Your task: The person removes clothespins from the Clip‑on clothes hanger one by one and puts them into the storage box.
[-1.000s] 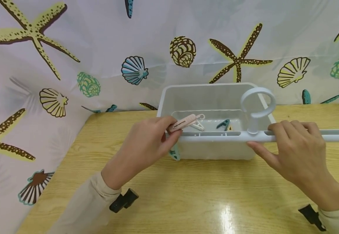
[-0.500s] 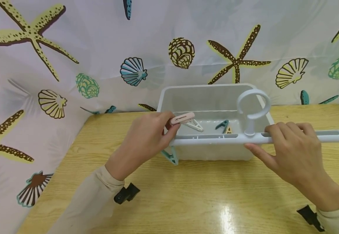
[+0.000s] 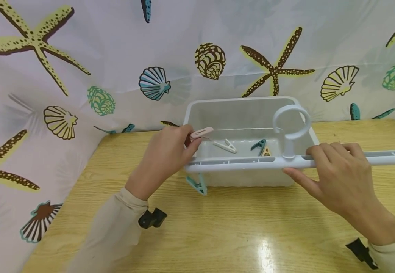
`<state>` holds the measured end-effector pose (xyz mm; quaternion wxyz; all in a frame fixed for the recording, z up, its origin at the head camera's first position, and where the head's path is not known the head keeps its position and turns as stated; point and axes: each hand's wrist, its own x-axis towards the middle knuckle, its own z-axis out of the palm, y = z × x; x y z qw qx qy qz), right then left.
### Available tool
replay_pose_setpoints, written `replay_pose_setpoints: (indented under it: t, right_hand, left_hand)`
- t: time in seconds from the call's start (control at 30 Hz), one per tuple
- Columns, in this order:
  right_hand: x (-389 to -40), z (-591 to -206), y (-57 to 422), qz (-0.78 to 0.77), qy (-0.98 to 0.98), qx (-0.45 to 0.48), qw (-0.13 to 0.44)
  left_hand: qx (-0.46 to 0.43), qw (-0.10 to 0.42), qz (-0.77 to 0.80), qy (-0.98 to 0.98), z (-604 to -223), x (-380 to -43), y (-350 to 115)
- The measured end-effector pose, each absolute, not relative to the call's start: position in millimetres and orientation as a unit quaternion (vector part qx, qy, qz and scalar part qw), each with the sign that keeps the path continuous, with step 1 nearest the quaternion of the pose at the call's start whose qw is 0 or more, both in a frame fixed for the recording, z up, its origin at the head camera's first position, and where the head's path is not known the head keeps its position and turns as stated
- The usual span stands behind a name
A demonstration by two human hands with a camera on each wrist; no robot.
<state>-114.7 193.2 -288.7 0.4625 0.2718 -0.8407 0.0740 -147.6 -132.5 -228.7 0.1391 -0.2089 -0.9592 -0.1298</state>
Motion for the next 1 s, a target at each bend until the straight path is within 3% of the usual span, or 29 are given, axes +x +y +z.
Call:
replay_pose_setpoints:
  t: [0.33, 0.63, 0.8, 1.0]
  right_hand:
    - [-114.6, -289.4, 193.3, 0.061, -0.847, 0.280, 0.448]
    - [-116.5, -292.0, 192.6, 0.077, -0.833, 0.278, 0.472]
    - [-116.0, -290.5, 194.1, 0.080, -0.832, 0.273, 0.476]
    - [-116.8, -285.6, 197.8, 0.087, -0.831, 0.267, 0.481]
  left_hand:
    - [-0.202, 0.118, -0.123, -0.964, -227.7, -157.6, -128.3]
    - [-0.209, 0.141, -0.136, -0.958, -212.1, -171.0, -117.6]
    - [-0.205, 0.108, -0.120, -0.965, -209.4, -160.5, -117.9]
    - [-0.223, 0.136, -0.164, -0.951, -209.7, -136.0, -127.9]
